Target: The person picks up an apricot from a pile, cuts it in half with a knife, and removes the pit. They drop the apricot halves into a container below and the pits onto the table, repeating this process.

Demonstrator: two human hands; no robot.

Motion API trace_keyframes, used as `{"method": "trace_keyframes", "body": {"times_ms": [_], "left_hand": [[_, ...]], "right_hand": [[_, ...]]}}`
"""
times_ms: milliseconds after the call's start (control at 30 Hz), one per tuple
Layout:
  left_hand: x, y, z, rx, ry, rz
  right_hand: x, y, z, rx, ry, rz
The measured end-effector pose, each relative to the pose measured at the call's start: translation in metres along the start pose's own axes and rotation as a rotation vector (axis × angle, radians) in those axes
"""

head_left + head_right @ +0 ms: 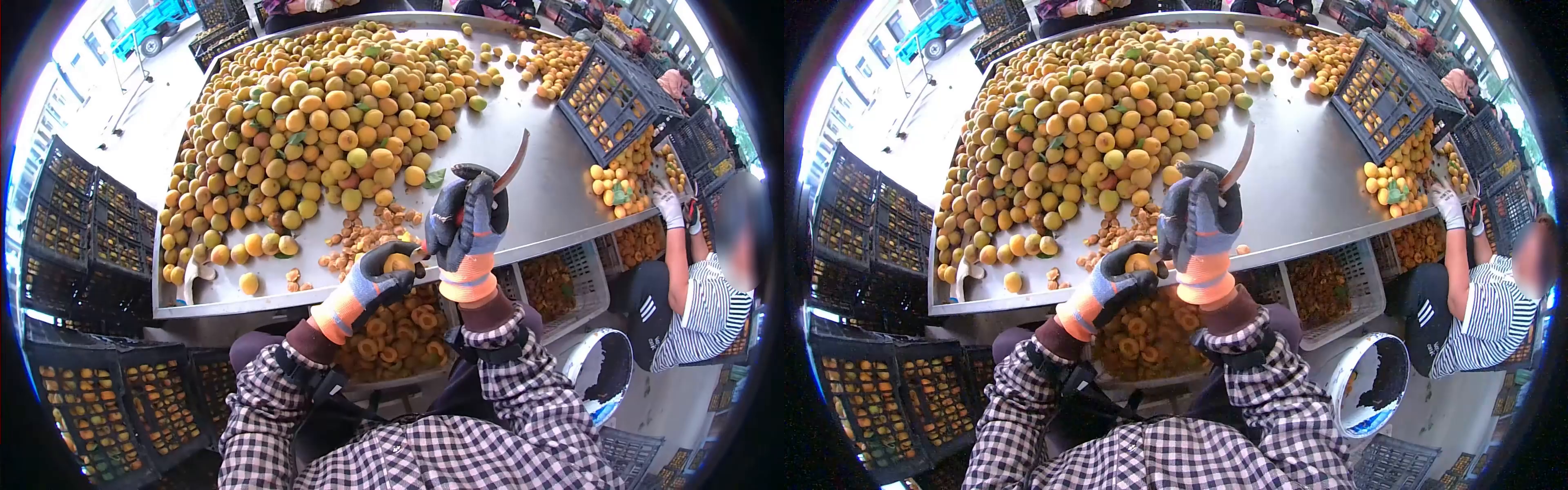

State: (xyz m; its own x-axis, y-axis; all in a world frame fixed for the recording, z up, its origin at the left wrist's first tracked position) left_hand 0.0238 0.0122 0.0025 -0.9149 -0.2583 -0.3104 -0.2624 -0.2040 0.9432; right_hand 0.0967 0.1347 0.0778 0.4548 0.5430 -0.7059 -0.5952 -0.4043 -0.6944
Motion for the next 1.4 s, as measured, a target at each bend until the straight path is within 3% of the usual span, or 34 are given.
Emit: {"method": "trace_keyframes", "body": {"times_ms": [333, 400, 433, 567, 633, 667, 800, 900, 1000, 1033, 1100, 1133, 1200, 1267, 1333, 1400], "left_hand": [[0.006, -0.013, 0.002, -0.011, 0.078, 0.007], [0.011, -0.019, 0.009, -0.209, 0.095, 0.193], [0.012, -0.019, 0.012, -0.213, 0.091, 0.194], [0.013, -0.012, 0.016, -0.158, 0.069, 0.285], [0.01, 0.001, 0.018, -0.112, 0.016, 0.453], [0.013, 0.003, 0.019, -0.285, 0.001, 0.56], [0.024, -0.001, 0.03, -0.281, -0.085, 0.713], [0.03, -0.004, 0.035, -0.329, -0.057, 0.814], [0.038, -0.01, 0.041, -0.322, -0.034, 0.87], [0.037, -0.005, 0.041, -0.325, -0.036, 0.871], [0.049, -0.009, 0.038, 0.001, 0.082, 0.535], [0.055, -0.003, 0.039, -0.101, 0.018, 0.592], [0.067, -0.01, 0.03, -0.004, 0.105, 0.345], [0.058, 0.008, 0.021, 0.146, 0.113, 0.222], [0.052, 0.006, 0.017, 0.076, 0.068, 0.21], [0.031, 0.013, 0.009, 0.097, -0.017, 0.176]], "right_hand": [[-0.003, 0.023, -0.003, 0.06, 0.04, -0.127], [-0.001, 0.028, 0.001, 0.067, 0.057, -0.139], [0.0, 0.03, 0.004, 0.074, 0.056, -0.14], [0.004, 0.034, 0.013, -0.045, 0.153, -0.108], [0.016, 0.042, 0.02, -0.182, 0.225, 0.057], [0.019, 0.047, 0.021, -0.211, 0.265, 0.062], [0.042, 0.074, 0.033, -0.342, 0.454, 0.122], [0.063, 0.094, 0.043, -0.401, 0.554, 0.275], [0.06, 0.088, 0.051, -0.327, 0.563, 0.153], [0.059, 0.083, 0.054, -0.258, 0.543, 0.072], [0.061, 0.073, 0.059, -0.198, 0.493, -0.022], [0.058, 0.062, 0.065, -0.082, 0.443, -0.073], [0.05, 0.046, 0.063, 0.084, 0.343, -0.238], [0.051, 0.041, 0.06, 0.089, 0.306, -0.273], [0.061, 0.045, 0.06, 0.162, 0.282, -0.37], [0.052, 0.033, 0.048, 0.043, 0.255, -0.297]]}}
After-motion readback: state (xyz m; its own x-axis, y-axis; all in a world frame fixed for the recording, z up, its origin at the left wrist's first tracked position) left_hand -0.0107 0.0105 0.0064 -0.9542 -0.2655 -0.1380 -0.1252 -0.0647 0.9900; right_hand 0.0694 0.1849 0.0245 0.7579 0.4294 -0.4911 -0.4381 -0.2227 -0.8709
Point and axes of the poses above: each hand's wrist, its own z-axis towards the middle knuckle, its own x-axis out of the back of the hand, y = z × x, the point moved 5 cm from there along z, towards the middle knuckle, and after that the axes turned 13 degrees about -x, right-handed, at the moved point
